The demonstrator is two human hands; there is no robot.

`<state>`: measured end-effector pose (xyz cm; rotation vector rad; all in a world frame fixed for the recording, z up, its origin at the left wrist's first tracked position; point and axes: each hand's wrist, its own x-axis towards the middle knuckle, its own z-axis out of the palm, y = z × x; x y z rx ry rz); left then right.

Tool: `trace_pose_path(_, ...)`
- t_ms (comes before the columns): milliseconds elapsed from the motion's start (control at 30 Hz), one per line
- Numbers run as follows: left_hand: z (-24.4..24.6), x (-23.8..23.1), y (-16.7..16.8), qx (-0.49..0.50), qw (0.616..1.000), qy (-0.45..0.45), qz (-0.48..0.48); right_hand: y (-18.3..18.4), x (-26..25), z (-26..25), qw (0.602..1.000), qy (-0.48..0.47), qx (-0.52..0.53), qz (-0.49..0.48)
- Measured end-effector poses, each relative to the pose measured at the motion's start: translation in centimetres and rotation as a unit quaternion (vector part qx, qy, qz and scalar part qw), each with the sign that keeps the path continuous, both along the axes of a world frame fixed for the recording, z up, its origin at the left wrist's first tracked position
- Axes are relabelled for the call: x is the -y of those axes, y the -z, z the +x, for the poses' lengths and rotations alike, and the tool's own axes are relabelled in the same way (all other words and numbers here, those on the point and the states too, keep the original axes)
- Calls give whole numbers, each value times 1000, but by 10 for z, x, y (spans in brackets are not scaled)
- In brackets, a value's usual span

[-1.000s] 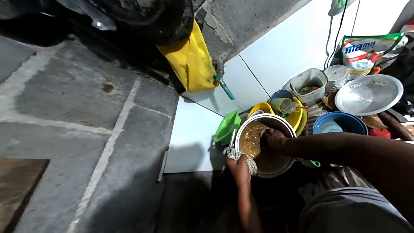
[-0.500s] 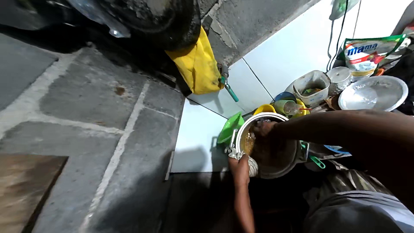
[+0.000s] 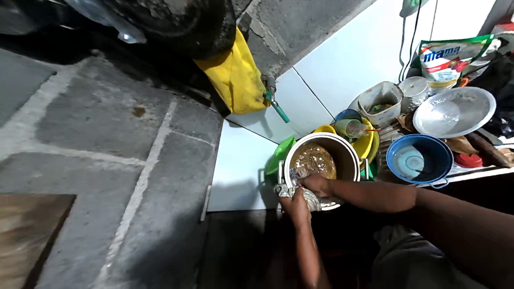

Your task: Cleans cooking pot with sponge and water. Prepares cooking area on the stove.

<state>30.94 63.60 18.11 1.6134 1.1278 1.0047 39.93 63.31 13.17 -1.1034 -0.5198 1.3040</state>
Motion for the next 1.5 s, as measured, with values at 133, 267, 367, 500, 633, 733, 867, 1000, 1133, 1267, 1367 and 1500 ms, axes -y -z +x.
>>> trace_pose_path(133,-9,-6,-9,-5,1000,-22,15,3,26,24,914,-205,351,10)
trace_pose_path(267,-14,2,-4,23,999,-38,-28,6,47,66,722,-306,615,-86)
trace_pose_path(367,4,12,-4,40,999,-25,4,2,30,74,779,-183,552,-235)
trace_pose_path(500,9,4,-9,28,998,-28,57,10,24,59,749,-213,614,-131)
trace_pose_path(633,14,5,2,34,996,-31,73,-26,34,42,855,-244,455,-48)
trace_pose_path(733,6,6,0,37,995,-48,73,-16,43,42,823,-253,506,-54)
trace_pose_path(867,13,8,1,69,995,-44,63,-24,43,58,736,-338,580,-95)
trace_pose_path(1000,5,6,3,59,995,-36,67,-32,55,53,726,-389,562,-74)
trace_pose_path(1133,11,9,-2,83,993,-32,80,-10,45,53,763,-301,563,-100)
trace_pose_path(1267,7,5,8,53,994,-33,90,-44,54,50,771,-373,508,-91)
trace_pose_path(1367,11,9,14,58,996,-36,65,-23,47,55,794,-347,491,-93)
trace_pose_path(1500,19,11,7,86,992,-20,95,-7,39,55,782,-317,523,-118)
